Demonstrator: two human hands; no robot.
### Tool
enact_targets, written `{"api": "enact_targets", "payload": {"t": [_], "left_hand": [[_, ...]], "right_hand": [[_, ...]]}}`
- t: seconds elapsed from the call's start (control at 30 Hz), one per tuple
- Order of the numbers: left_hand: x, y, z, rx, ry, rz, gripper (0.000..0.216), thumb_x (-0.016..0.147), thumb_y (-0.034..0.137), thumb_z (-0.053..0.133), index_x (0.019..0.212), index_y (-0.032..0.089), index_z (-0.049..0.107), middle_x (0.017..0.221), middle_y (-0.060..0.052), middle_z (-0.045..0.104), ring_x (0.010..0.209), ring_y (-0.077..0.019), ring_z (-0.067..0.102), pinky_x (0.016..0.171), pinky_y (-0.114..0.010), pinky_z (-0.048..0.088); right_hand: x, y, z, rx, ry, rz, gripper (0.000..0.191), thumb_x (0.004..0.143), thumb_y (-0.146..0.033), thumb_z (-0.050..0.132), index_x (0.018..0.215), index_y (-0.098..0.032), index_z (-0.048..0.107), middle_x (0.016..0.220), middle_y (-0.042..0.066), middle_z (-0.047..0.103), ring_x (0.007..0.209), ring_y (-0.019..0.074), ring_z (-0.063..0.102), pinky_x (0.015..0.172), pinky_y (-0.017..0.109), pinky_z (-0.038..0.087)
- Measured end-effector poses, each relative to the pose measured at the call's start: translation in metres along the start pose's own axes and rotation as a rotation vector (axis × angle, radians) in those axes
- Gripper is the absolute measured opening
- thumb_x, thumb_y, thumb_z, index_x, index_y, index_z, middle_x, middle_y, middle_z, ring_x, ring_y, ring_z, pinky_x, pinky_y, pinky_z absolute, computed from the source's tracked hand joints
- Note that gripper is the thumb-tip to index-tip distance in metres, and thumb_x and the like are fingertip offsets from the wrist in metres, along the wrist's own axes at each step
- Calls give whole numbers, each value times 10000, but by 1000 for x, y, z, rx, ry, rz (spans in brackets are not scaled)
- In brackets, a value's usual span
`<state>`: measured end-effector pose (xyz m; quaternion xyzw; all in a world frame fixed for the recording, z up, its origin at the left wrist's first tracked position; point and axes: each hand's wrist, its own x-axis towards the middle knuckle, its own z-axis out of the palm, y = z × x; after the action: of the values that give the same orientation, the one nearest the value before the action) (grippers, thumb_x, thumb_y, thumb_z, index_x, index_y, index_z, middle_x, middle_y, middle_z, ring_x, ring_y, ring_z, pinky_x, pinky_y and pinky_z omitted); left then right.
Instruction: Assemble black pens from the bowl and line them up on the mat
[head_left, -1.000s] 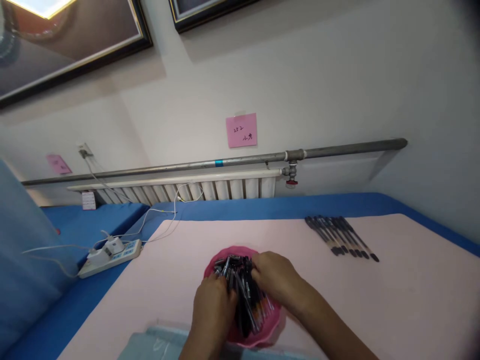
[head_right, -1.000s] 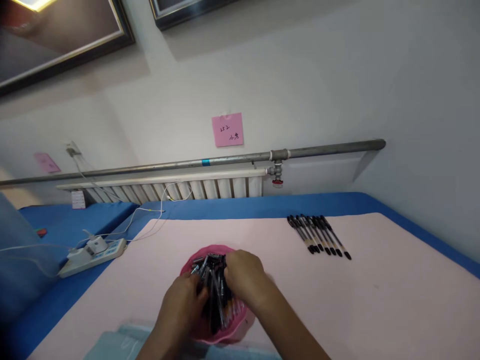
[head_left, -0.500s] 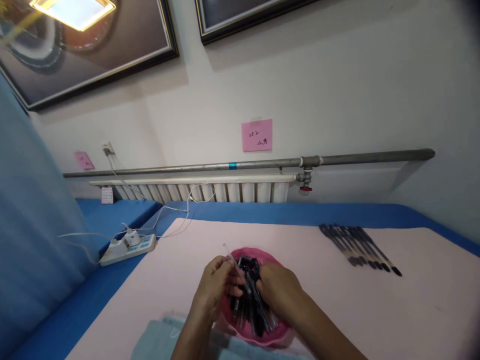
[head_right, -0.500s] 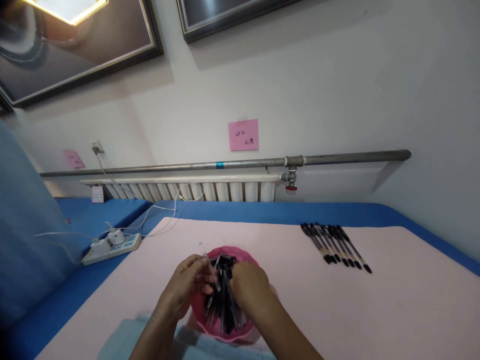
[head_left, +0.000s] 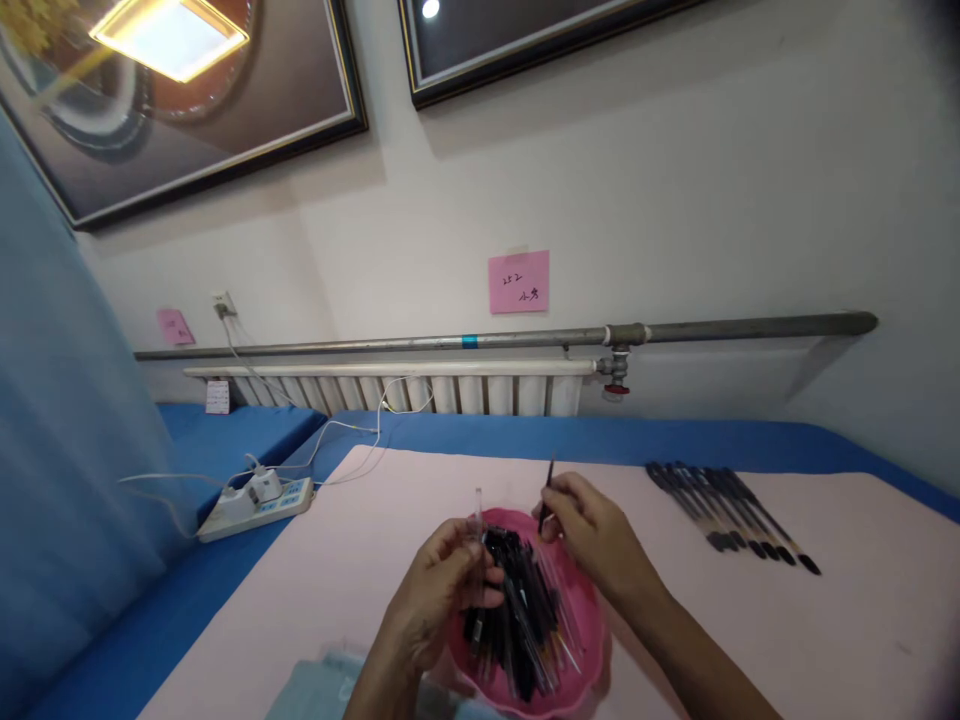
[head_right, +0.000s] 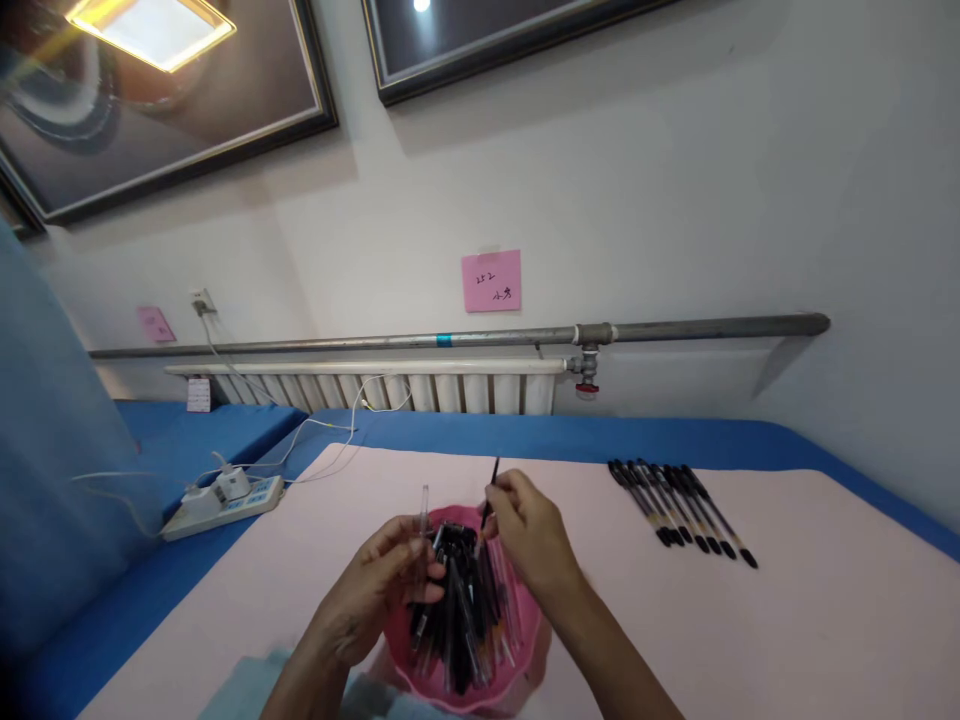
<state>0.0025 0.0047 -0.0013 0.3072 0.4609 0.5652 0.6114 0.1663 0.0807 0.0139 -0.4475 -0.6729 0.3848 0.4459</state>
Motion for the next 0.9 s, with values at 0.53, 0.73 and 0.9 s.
{"api": "enact_targets", "payload": {"t": [0.53, 0.73, 0.9], "left_hand": [[1, -11, 4, 120, -118, 9, 316, 677, 332, 714, 953, 187, 669, 737, 3, 580, 633, -101, 552, 665, -254, 450], [0, -11, 5, 116, -112, 12, 323, 652, 333, 734, 933, 184, 677, 736, 2, 587, 637, -105, 549, 669, -259, 450], [0, -12, 2, 138, -120, 18, 288, 687, 311, 707, 944, 185, 679, 734, 3, 589, 654, -104, 548, 676, -254, 450]], "right_hand": [[-5, -23, -4, 814, 217, 17, 207, 767, -370, 651, 741, -175, 586, 714, 11, 648, 523, 101, 563, 386, 184, 423], [-7, -25, -3, 740, 204, 32, 250, 752, -414, 647, 713, -178, 577, 691, 9, 641, 513, 104, 561, 392, 192, 425], [-8, -24, -6, 649, 182, -21, 231, 780, -409, 612, 737, -185, 569, 700, 9, 636, 523, 111, 570, 395, 198, 430]]}}
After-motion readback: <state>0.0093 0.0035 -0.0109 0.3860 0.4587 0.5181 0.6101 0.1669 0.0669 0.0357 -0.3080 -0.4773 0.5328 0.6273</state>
